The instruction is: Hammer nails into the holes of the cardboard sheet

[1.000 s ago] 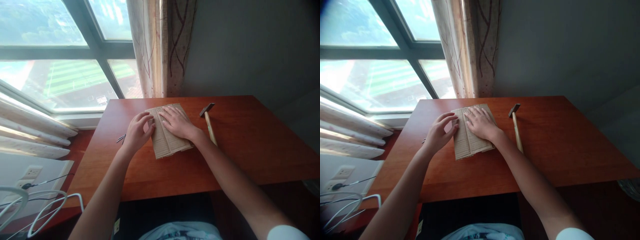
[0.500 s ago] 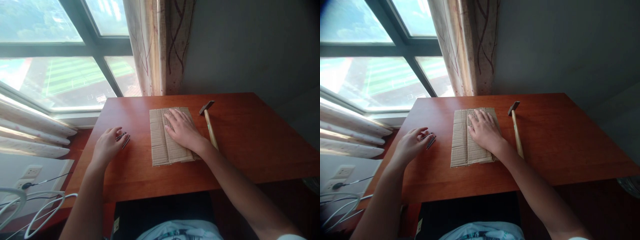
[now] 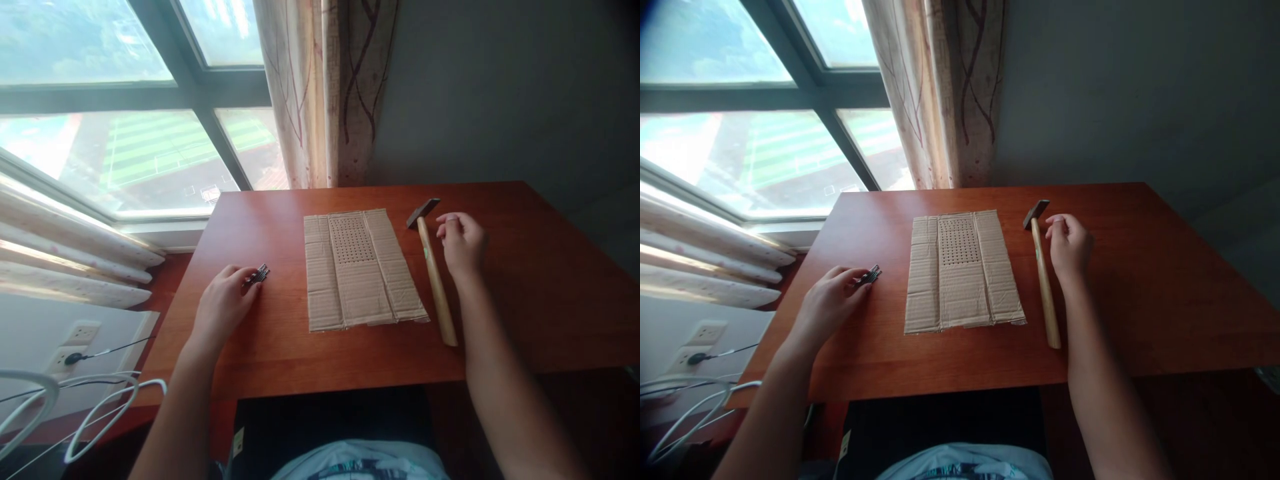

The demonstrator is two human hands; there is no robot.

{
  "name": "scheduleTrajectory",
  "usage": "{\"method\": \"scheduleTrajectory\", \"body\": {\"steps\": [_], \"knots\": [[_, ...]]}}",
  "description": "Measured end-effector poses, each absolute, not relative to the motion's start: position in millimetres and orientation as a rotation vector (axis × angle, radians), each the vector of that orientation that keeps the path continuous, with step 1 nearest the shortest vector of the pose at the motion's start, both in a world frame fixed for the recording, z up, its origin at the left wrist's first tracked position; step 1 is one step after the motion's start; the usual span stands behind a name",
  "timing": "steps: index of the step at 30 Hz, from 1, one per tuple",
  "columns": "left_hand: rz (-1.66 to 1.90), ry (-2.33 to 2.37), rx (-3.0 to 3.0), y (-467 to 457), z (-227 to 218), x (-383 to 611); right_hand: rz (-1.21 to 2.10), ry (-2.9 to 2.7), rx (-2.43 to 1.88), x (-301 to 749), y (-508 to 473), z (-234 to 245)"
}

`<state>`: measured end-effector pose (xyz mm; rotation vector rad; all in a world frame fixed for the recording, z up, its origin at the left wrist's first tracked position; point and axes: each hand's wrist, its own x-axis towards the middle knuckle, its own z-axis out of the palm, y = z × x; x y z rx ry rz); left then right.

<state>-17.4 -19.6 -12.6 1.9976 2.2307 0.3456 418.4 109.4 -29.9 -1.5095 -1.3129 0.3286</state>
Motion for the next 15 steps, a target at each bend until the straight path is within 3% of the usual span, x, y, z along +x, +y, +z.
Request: {"method": "scheduleTrajectory", "body": {"steps": [5, 15], "knots": [[0.383, 2.181, 2.102, -13, -18, -13, 0.478, -1.196, -1.481, 423, 113, -44], [0.346, 2.043, 2.263, 6, -17, 4, 0.420, -1.321, -1.477, 411, 105, -36]]}}
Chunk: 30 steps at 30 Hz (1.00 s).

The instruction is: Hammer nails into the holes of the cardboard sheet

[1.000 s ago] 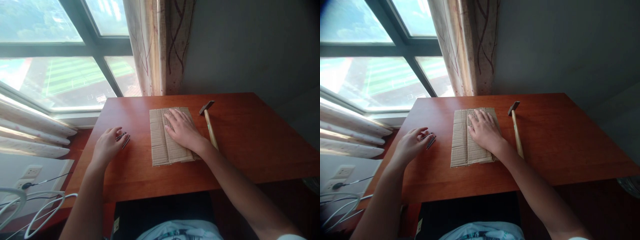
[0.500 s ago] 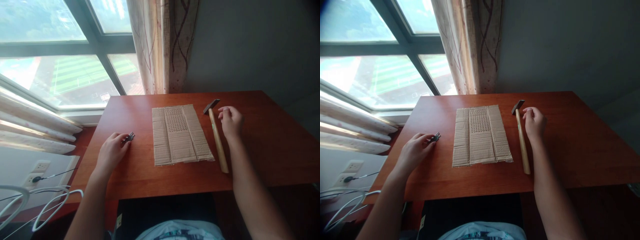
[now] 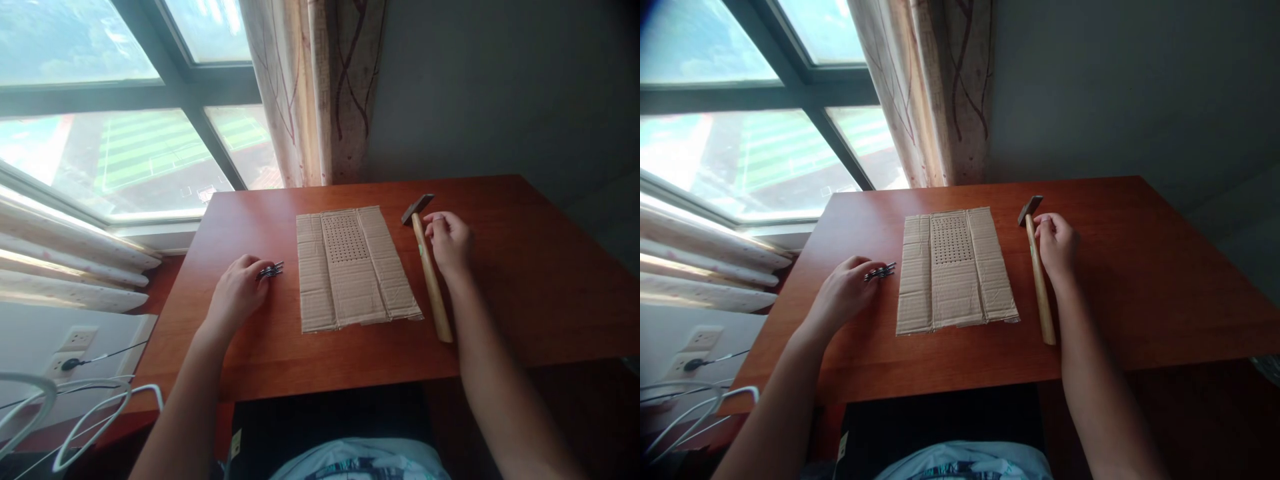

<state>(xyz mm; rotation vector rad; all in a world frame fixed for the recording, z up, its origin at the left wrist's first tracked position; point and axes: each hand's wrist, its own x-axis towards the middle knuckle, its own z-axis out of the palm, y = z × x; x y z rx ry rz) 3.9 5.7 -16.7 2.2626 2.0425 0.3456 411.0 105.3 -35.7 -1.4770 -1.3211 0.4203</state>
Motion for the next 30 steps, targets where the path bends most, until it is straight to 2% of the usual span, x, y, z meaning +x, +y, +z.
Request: {"method": "scheduleTrajectory", "body": {"steps": [11, 17, 24, 30], "knots": [[0.279, 2.350, 2.253, 22, -22, 48, 0.366, -1.384, -1.518, 407, 103, -34], [0.271, 2.442, 2.246, 26, -28, 49, 0.122, -1.463, -1.806, 416, 107, -44], [0.323, 2.481, 2.235, 24, -34, 44, 0.569, -1.545, -1.917, 413, 110, -47], [0.358, 2.478, 2.197, 27, -34, 43, 0.623, -1.631, -1.870, 407, 104, -39]]}}
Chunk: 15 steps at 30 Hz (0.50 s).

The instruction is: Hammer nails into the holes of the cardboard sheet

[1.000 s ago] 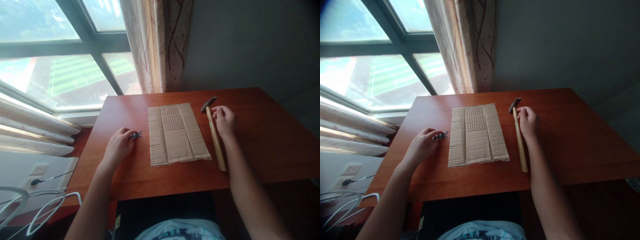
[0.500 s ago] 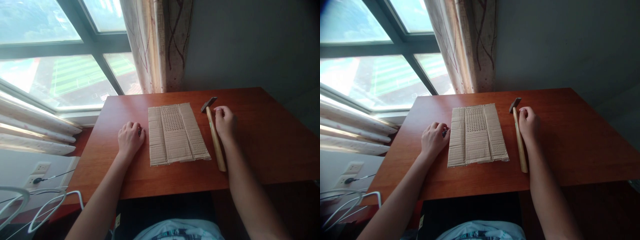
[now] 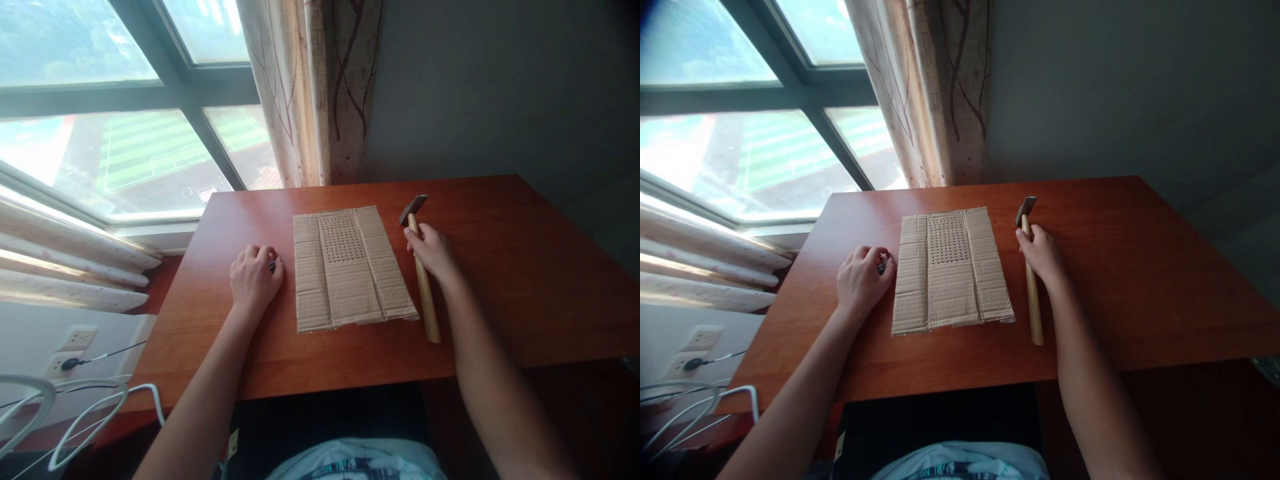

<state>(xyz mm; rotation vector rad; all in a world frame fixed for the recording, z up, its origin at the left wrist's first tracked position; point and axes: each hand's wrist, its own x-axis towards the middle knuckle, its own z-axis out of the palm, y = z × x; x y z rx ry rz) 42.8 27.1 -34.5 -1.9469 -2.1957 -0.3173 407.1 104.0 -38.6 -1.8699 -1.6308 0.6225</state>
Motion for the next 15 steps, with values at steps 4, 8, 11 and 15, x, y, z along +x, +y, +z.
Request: {"method": "scheduleTrajectory", "body": {"steps": [4, 8, 11, 15], "knots": [[-0.341, -2.196, -1.939, 30.7, -36.4, 41.5, 0.640, -1.634, -1.854, 407.1, 104.0, -39.5], [-0.369, -2.203, -1.952, 30.3, -36.6, 39.9, 0.643, -1.637, -1.842, 407.0, 104.6, -41.1], [-0.396, -2.216, -1.969, 27.4, -34.8, 40.1, 0.649, -1.637, -1.829, 407.2, 105.1, -42.6], [-0.423, -2.212, -1.967, 21.8, -34.0, 40.1, 0.652, -1.645, -1.820, 408.7, 106.6, -46.1]]}}
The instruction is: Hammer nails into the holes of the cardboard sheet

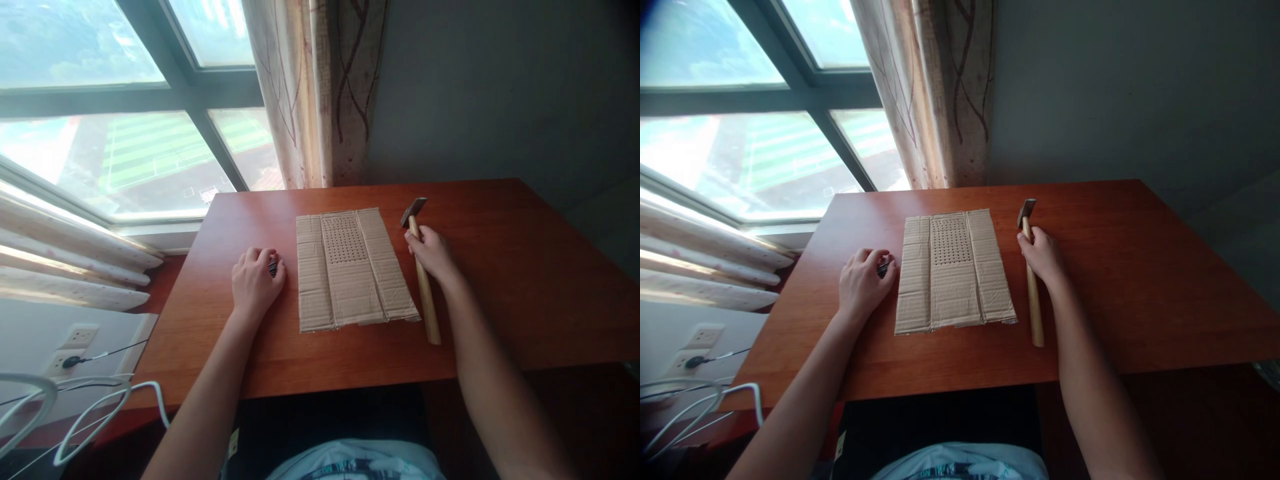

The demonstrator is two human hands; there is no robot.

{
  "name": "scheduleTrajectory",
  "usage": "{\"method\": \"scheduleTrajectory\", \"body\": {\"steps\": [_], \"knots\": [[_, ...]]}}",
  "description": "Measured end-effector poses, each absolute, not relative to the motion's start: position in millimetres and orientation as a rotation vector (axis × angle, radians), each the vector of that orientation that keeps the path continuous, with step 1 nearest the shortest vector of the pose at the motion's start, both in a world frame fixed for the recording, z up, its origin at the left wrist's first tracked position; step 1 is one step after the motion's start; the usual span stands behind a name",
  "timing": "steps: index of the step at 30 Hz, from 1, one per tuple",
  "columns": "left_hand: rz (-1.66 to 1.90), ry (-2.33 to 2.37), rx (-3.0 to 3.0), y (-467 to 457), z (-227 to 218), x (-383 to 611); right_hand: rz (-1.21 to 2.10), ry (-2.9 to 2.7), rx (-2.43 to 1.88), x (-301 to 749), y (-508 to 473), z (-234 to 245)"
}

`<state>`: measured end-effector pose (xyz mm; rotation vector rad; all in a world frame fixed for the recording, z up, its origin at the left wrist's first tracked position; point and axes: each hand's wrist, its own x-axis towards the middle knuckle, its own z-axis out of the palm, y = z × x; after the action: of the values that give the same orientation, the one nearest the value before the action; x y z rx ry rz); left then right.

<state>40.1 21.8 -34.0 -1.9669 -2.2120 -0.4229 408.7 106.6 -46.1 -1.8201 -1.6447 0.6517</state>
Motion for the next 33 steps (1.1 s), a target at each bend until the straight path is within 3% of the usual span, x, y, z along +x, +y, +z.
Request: {"method": "scheduleTrajectory", "body": {"steps": [24, 33], "knots": [[-0.565, -2.132, -2.059, -4, -32, 34, 0.689, -1.646, -1.799, 411, 109, -47], [-0.333, -2.045, -2.108, -27, -27, 33, 0.686, -1.661, -1.786, 412, 111, -51]]}}
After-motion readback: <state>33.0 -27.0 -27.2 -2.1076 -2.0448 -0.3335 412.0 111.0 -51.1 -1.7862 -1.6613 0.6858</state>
